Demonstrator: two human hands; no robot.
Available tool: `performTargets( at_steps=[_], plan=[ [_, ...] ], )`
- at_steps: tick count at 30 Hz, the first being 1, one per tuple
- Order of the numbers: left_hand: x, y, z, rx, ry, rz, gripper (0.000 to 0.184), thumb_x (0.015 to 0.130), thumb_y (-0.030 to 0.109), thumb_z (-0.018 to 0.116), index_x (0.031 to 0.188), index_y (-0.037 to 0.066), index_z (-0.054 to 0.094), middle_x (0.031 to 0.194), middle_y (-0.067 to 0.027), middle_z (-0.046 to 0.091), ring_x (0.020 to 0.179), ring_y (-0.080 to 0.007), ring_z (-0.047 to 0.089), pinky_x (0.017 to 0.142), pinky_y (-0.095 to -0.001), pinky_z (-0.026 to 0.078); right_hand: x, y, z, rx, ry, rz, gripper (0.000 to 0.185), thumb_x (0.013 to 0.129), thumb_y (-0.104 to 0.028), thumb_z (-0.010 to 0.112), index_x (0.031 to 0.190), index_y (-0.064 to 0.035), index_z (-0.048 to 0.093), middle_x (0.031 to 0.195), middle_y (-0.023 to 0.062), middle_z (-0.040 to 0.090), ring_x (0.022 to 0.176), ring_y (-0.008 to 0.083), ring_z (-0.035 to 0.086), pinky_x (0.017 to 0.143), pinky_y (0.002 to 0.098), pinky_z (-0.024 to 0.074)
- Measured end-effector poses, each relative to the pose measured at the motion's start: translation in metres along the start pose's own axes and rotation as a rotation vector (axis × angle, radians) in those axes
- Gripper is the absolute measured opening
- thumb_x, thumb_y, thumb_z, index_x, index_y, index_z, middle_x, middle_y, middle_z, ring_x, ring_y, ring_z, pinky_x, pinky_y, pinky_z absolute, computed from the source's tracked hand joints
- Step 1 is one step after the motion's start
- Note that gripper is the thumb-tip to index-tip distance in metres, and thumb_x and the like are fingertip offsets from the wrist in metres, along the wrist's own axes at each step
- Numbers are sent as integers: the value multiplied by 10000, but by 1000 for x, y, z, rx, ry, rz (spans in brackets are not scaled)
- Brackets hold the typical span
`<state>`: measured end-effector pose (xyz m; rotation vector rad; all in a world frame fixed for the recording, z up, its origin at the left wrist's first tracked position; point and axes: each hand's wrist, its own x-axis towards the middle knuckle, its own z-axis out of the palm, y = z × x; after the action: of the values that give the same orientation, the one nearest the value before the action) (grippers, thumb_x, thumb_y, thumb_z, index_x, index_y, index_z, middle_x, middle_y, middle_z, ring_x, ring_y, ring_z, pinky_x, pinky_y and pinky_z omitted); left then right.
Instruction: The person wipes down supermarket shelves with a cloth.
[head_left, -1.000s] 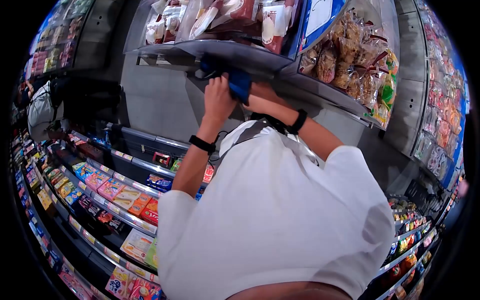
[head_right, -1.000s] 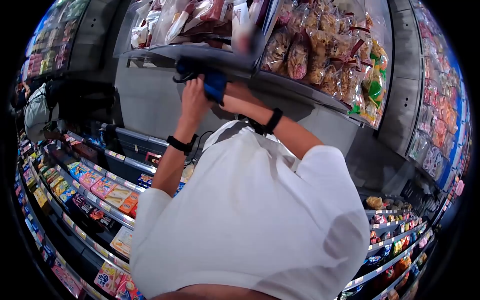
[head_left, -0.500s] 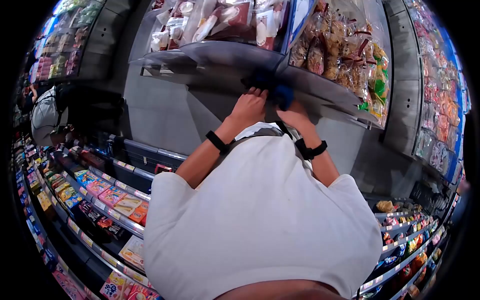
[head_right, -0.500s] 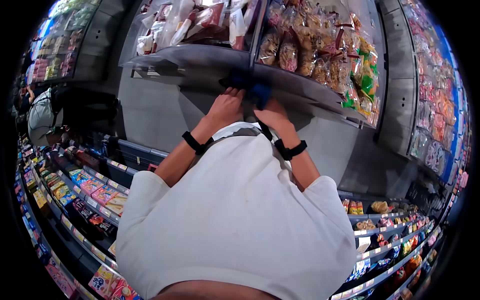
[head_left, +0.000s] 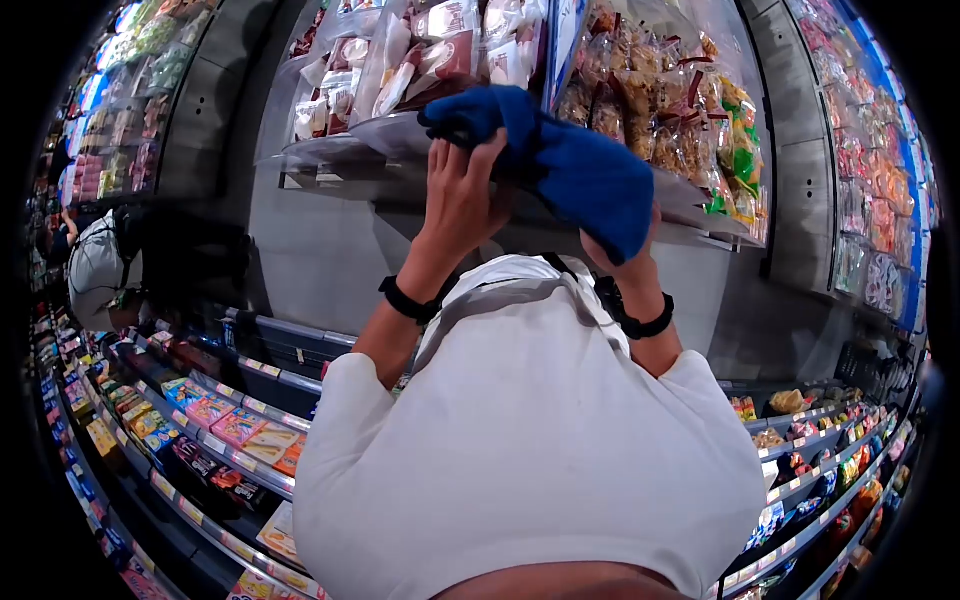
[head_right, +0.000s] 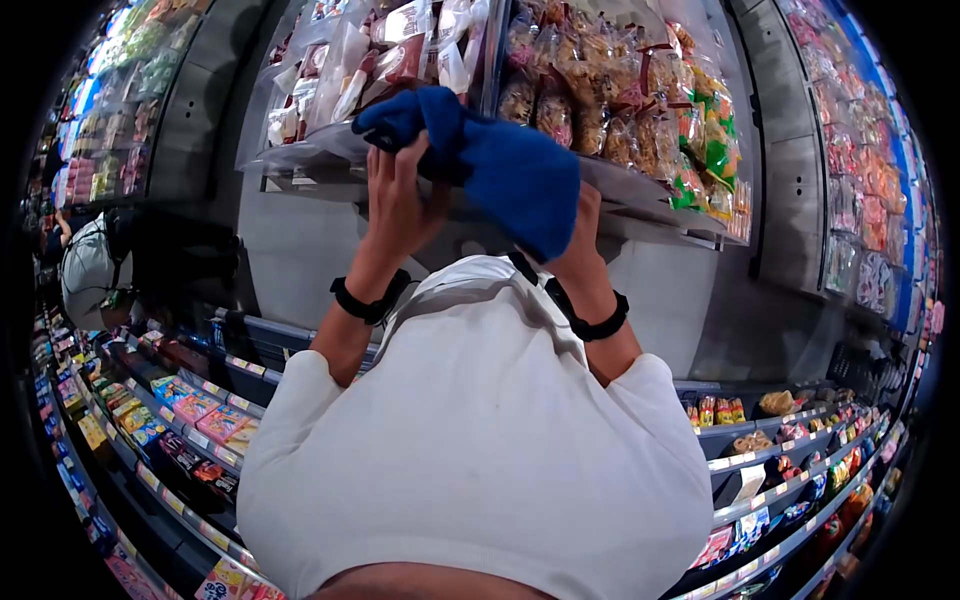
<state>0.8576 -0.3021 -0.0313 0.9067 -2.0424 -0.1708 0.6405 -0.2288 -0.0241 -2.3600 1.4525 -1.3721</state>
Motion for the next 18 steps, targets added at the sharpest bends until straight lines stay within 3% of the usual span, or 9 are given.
performTargets(
  at_steps=[1, 4, 6, 10, 12, 14, 17, 18],
  plan=[
    [12, 7, 0, 41, 33, -5, 559, 725, 88, 686, 1271, 85, 563, 1104, -196, 580, 1047, -420, 529, 986, -507, 380, 1, -3, -6, 6, -7, 124, 235, 786, -53, 655, 1003, -92, 735, 1076, 67, 723, 1023, 286, 665, 940, 376, 475],
    [21, 6, 1, 81, -70, -55, 533, 740, 90, 672, 1264, 91, 574, 1072, -179, 592, 1018, -404, 538, 968, -501, 385, 24, -15, -5, 165, 8, 314, 174, 777, -35, 680, 947, -62, 706, 1033, 84, 715, 996, 291, 658, 937, 376, 469],
    [8, -1, 9, 24, -14, -2, 526, 733, 85, 668, 1254, 101, 598, 1055, -160, 599, 1017, -392, 548, 965, -501, 399, 15, -17, -1, 236, -41, 453, 171, 775, -15, 683, 942, -50, 689, 1021, 104, 699, 999, 291, 641, 903, 363, 484],
    [-9, -14, 19, -5, 6, 100, 517, 717, 96, 693, 1229, 117, 619, 1082, -171, 597, 1077, -399, 550, 1030, -531, 396, 16, -24, 9, 221, -38, 385, 160, 787, -29, 695, 946, -48, 689, 1023, 109, 692, 987, 302, 633, 910, 370, 483],
    [-17, -31, 18, 144, 49, 89, 502, 724, 116, 702, 1220, 125, 622, 1089, -176, 598, 1066, -408, 558, 1021, -534, 404, 14, -24, 15, 175, -63, 323, 153, 796, -58, 708, 948, -58, 697, 1035, 110, 694, 961, 318, 641, 894, 369, 495],
    [-26, -45, 14, 211, 62, 38, 484, 747, 120, 695, 1222, 102, 609, 1081, -189, 600, 1049, -420, 564, 1006, -538, 407, 3, -12, 25, 174, -164, 336, 151, 808, -122, 731, 949, -74, 704, 1070, 122, 688, 967, 342, 642, 870, 397, 505],
    [-28, -69, 3, 344, 169, -31, 531, 801, 143, 694, 1275, -6, 508, 1138, -246, 570, 1080, -459, 536, 966, -571, 399, 15, -14, 31, -120, -638, 331, 369, 724, -190, 773, 1060, -78, 668, 979, 181, 692, 882, 392, 655, 769, 500, 512],
    [-25, -71, -2, 349, 203, -87, 572, 808, 126, 683, 1320, -17, 471, 1169, -265, 549, 1107, -467, 516, 981, -548, 398, 15, -16, 41, -117, -637, 331, 369, 724, -190, 773, 1060, -78, 668, 979, 181, 692, 882, 392, 655, 769, 500, 512]
  ],
)
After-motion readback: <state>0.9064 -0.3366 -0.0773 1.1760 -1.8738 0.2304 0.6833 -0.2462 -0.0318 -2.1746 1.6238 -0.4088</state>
